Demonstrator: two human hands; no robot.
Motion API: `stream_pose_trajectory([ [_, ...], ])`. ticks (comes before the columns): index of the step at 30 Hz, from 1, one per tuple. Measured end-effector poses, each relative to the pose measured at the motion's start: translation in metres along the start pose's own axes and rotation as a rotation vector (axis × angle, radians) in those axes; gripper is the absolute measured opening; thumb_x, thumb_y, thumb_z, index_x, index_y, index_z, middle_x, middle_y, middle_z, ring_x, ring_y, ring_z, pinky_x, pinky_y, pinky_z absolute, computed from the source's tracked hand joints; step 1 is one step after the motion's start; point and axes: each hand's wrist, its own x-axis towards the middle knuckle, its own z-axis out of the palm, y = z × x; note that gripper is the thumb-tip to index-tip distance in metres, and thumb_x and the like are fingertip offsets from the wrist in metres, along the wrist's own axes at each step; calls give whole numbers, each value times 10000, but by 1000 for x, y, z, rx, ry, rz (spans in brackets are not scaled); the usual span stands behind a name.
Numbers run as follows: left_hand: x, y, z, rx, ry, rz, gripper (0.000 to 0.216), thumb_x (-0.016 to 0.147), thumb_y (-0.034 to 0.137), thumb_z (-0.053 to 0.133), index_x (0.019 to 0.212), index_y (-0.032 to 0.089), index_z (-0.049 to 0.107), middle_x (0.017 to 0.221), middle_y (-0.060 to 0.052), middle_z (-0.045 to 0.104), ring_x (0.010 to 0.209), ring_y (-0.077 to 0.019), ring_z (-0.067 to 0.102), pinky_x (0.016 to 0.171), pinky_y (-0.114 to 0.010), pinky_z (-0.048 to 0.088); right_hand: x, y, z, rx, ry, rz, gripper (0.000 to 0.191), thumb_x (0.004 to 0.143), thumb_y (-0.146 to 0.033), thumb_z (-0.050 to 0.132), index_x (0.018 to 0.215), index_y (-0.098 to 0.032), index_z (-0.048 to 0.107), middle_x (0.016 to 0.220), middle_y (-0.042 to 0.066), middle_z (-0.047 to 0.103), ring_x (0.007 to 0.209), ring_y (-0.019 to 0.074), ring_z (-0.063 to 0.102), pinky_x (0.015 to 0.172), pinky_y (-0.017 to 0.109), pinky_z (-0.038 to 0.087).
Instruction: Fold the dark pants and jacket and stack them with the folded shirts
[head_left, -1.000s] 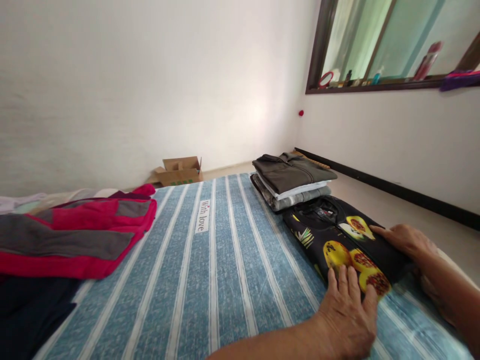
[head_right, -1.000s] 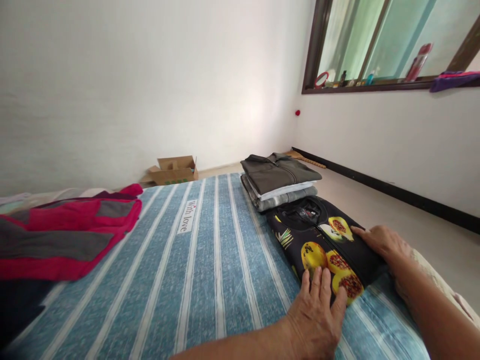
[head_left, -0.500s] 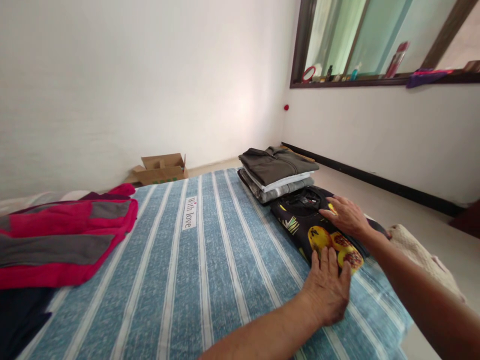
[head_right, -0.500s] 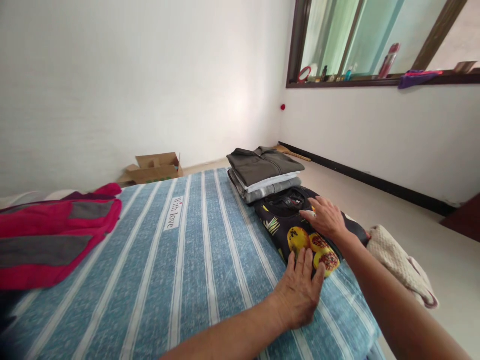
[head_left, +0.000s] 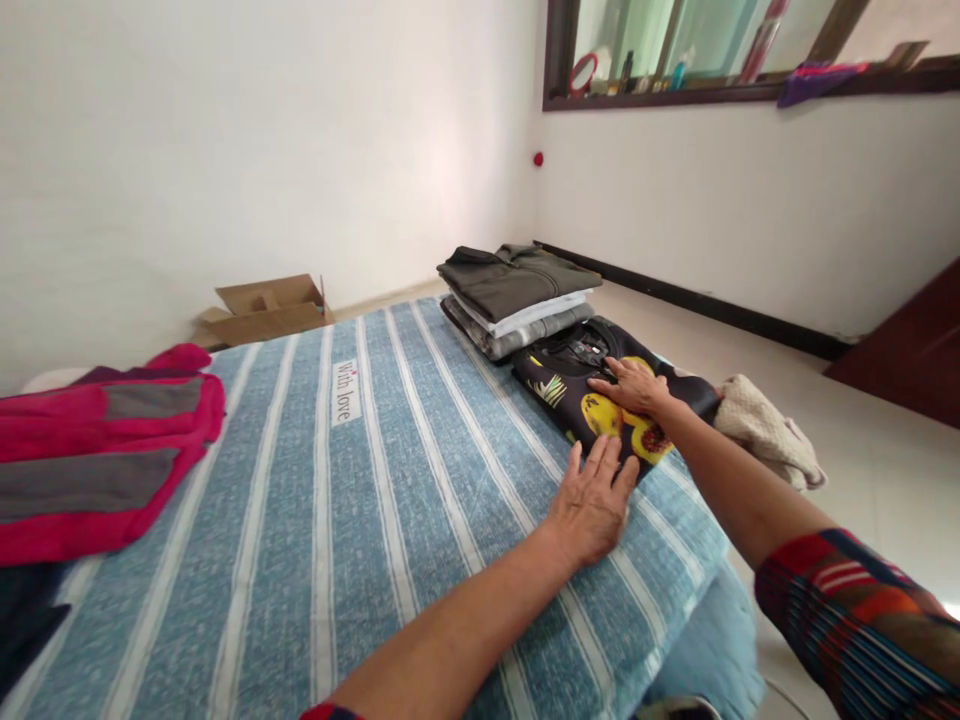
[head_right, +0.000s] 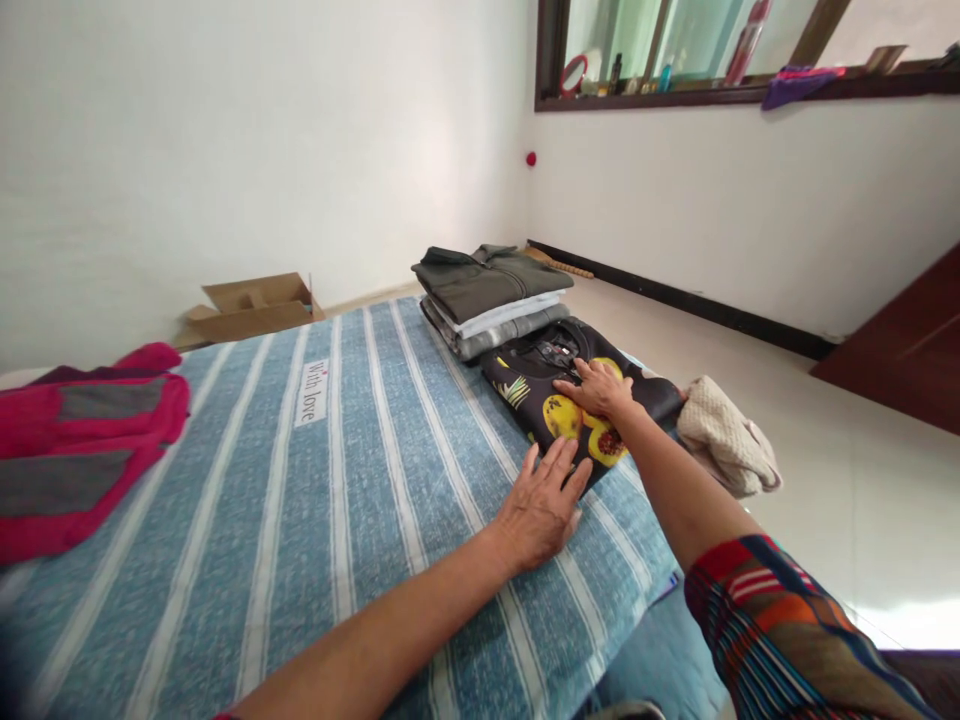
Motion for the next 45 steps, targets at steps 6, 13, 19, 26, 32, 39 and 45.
stream_pose_trajectory([
  [6, -30, -2, -5, -53, -49, -63, 608, 844, 296, 523, 1383, 134, 294, 1502, -179, 201, 1392, -303, 131, 1072, -551, 226, 1, 3, 3, 4, -2, -2, 831, 750, -806, 189, 1409, -307, 266, 1440, 98, 338, 1284, 366, 312, 947, 659, 277],
  [13, -77, -13, -21, -63, -130, -178, 562, 860, 340, 519, 1352, 126, 353, 1466, -178, 294, 1377, -307, 190, 1072, -531, 256, 1, 5, 2, 0, -27, 3, 841, 744, -809, 179, 1418, -309, 238, 1443, 102, 327, 1288, 381, 296, 940, 667, 272],
  [19, -110, -14, -28, -50, -147, -205, 553, 886, 441, 463, 1340, 134, 386, 1456, -162, 323, 1374, -296, 204, 1091, -516, 214, 0, 5, 1, -26, -44, 1, 769, 782, -755, 201, 1407, -310, 252, 1438, 103, 328, 1273, 384, 312, 926, 662, 294],
  [26, -117, -15, -25, -36, -111, -199, 533, 918, 480, 364, 1337, 151, 399, 1466, -136, 315, 1371, -265, 219, 1097, -506, 190, -1, 6, 0, -29, -35, -4, 750, 804, -729, 206, 1415, -296, 239, 1440, 115, 322, 1275, 374, 311, 936, 647, 295],
  [32, -111, 5, -35, -41, -111, -174, 529, 890, 469, 444, 1300, 135, 438, 1420, -173, 375, 1351, -314, 251, 1057, -538, 243, -1, 5, 0, -20, -30, -6, 761, 798, -740, 209, 1408, -287, 257, 1428, 123, 336, 1271, 374, 317, 934, 652, 288],
  [39, -94, 71, -15, -41, -149, 398, 286, 856, 352, 519, 1036, 165, 638, 1441, -78, 369, 1378, -301, 159, 1088, -527, 166, -1, 4, 0, -13, -30, 5, 791, 786, -759, 203, 1425, -293, 216, 1446, 120, 309, 1283, 379, 301, 946, 662, 260],
  [45, -86, 79, 18, 63, -184, 349, 206, 823, 281, 548, 862, 189, 728, 1386, -61, 454, 1362, -327, 199, 1098, -549, 96, -1, 5, -1, -10, -33, 6, 808, 781, -765, 195, 1429, -283, 219, 1458, 121, 290, 1286, 383, 296, 951, 663, 253],
])
